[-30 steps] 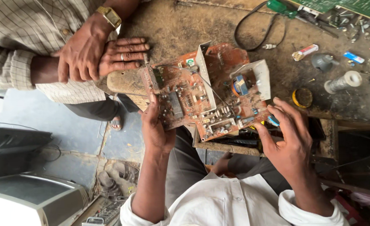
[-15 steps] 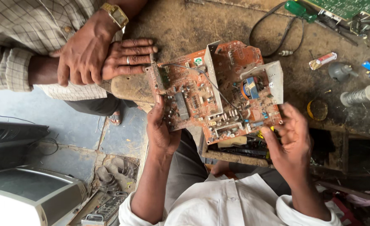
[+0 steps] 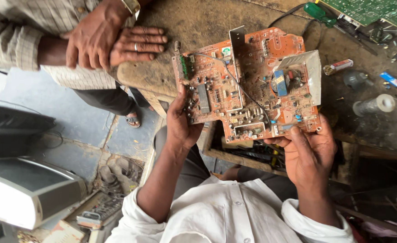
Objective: The person repairs a green circuit board by soldering connections, scraping the surface with a screwdriver, and brushing it with a toothbrush. They handle the board with both hands, flip it over, and use a soldering iron and solder wire throughout the process.
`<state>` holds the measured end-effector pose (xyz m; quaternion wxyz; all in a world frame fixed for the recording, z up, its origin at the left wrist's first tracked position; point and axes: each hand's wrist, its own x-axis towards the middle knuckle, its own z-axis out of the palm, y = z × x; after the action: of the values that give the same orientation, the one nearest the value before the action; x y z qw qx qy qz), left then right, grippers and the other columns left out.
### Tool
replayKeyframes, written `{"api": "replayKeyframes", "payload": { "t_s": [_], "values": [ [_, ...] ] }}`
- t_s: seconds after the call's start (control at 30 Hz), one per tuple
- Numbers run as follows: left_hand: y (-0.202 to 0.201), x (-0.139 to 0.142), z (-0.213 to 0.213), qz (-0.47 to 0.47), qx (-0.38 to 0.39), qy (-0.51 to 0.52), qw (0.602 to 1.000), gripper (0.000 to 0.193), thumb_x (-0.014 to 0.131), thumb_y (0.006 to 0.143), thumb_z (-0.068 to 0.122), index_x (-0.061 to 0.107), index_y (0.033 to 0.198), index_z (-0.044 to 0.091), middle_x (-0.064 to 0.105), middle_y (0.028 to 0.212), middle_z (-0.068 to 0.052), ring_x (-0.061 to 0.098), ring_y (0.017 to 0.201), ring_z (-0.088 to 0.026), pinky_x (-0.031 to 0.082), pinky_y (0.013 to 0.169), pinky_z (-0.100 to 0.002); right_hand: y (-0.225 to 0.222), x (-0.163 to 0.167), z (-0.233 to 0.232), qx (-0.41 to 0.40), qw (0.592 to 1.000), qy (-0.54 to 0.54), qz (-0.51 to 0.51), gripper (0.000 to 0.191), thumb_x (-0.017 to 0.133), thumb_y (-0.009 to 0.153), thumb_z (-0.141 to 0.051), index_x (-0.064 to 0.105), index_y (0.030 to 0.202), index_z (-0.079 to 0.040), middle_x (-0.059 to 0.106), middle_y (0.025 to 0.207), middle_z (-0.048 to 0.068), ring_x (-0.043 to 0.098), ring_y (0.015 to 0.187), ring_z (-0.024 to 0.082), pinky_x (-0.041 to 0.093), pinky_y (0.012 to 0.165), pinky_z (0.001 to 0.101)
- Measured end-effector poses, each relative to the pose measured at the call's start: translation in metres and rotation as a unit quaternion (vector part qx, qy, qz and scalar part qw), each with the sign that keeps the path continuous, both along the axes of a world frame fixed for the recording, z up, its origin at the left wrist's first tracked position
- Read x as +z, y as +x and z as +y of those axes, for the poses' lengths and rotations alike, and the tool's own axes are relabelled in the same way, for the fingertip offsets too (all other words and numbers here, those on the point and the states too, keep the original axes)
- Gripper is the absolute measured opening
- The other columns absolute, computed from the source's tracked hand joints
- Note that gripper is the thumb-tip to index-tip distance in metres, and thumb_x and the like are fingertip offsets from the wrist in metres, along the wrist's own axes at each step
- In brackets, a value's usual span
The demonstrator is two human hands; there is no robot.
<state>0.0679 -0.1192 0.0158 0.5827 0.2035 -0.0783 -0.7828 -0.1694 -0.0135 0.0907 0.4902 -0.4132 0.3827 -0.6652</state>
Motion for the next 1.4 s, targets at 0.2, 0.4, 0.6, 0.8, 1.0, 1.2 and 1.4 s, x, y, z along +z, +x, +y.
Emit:
{"api": "replayKeyframes", "payload": {
  "t_s": [0.2, 0.4, 0.6, 0.8, 1.0, 1.2, 1.4],
  "values": [
    [-0.023, -0.004, 0.015, 0.018, -0.033, -0.058, 0.998, 0.051, 0.063, 0.103, 0.04, 0.06, 0.135, 0.002, 0.069, 0.125, -0.014, 0.069, 0.113, -0.027, 0.055, 0.104, -0.047, -0.016, 0.002, 0.031, -0.019, 0.999, -0.025, 0.029, 0.028, 0.053, 0.111, 0.003, 0.045, 0.138, 0.006, 0.064, 0.126, 0.023, 0.072, 0.101, 0.031, 0.064, 0.094, 0.0486],
    [-0.055, -0.011, 0.023, -0.07, -0.044, -0.053, 0.995, 0.05, 0.064, 0.109, 0.038, 0.059, 0.132, -0.006, 0.067, 0.111, -0.012, 0.067, 0.101, -0.023, 0.055, 0.095, -0.046, -0.046, -0.004, 0.058, -0.05, 0.998, -0.02, 0.014, 0.039, 0.052, 0.108, 0.004, 0.044, 0.146, 0.006, 0.063, 0.13, 0.024, 0.07, 0.11, 0.032, 0.063, 0.095, 0.053],
    [-0.076, -0.005, 0.028, -0.144, -0.047, -0.044, 0.987, 0.06, 0.061, 0.1, 0.035, 0.047, 0.145, -0.002, 0.064, 0.121, -0.012, 0.066, 0.11, -0.02, 0.057, 0.096, -0.036, -0.062, -0.011, 0.073, -0.062, 0.997, -0.042, -0.016, 0.04, 0.053, 0.109, 0.006, 0.043, 0.148, 0.006, 0.062, 0.132, 0.024, 0.069, 0.116, 0.031, 0.063, 0.094, 0.0513],
    [-0.078, -0.002, 0.037, -0.246, -0.067, -0.077, 0.964, 0.062, 0.06, 0.099, 0.042, 0.047, 0.139, -0.004, 0.064, 0.118, -0.014, 0.066, 0.102, -0.019, 0.058, 0.085, -0.034, -0.065, -0.016, 0.078, -0.061, 0.997, -0.048, -0.029, 0.036, 0.055, 0.109, 0.007, 0.043, 0.143, 0.007, 0.061, 0.134, 0.023, 0.067, 0.12, 0.031, 0.062, 0.097, 0.0516],
    [-0.074, 0.004, 0.045, -0.342, -0.033, -0.094, 0.934, 0.05, 0.062, 0.109, 0.042, 0.046, 0.122, -0.005, 0.054, 0.107, -0.017, 0.052, 0.092, -0.018, 0.05, 0.075, -0.035, -0.063, -0.015, 0.077, -0.062, 0.996, -0.047, -0.035, 0.042, 0.056, 0.107, 0.006, 0.043, 0.147, 0.005, 0.061, 0.136, 0.024, 0.067, 0.121, 0.031, 0.062, 0.098, 0.0502],
    [-0.067, 0.021, 0.052, -0.42, -0.001, -0.17, 0.891, 0.065, 0.064, 0.102, 0.047, 0.045, 0.137, -0.005, 0.064, 0.124, -0.019, 0.067, 0.114, -0.02, 0.057, 0.098, -0.031, -0.063, -0.013, 0.074, -0.076, 0.996, -0.049, -0.022, 0.041, 0.057, 0.108, 0.005, 0.043, 0.147, 0.005, 0.061, 0.133, 0.022, 0.068, 0.118, 0.029, 0.063, 0.097, 0.0496],
    [-0.067, 0.038, 0.061, -0.456, -0.028, -0.187, 0.87, 0.083, 0.071, 0.097, 0.045, 0.035, 0.153, -0.006, 0.055, 0.137, -0.018, 0.063, 0.122, -0.022, 0.059, 0.098, -0.034, -0.063, -0.008, 0.072, -0.1, 0.992, -0.068, 0.03, 0.036, 0.059, 0.11, 0.006, 0.045, 0.143, 0.007, 0.063, 0.13, 0.02, 0.067, 0.113, 0.024, 0.062, 0.093, 0.042]
  ]
}}
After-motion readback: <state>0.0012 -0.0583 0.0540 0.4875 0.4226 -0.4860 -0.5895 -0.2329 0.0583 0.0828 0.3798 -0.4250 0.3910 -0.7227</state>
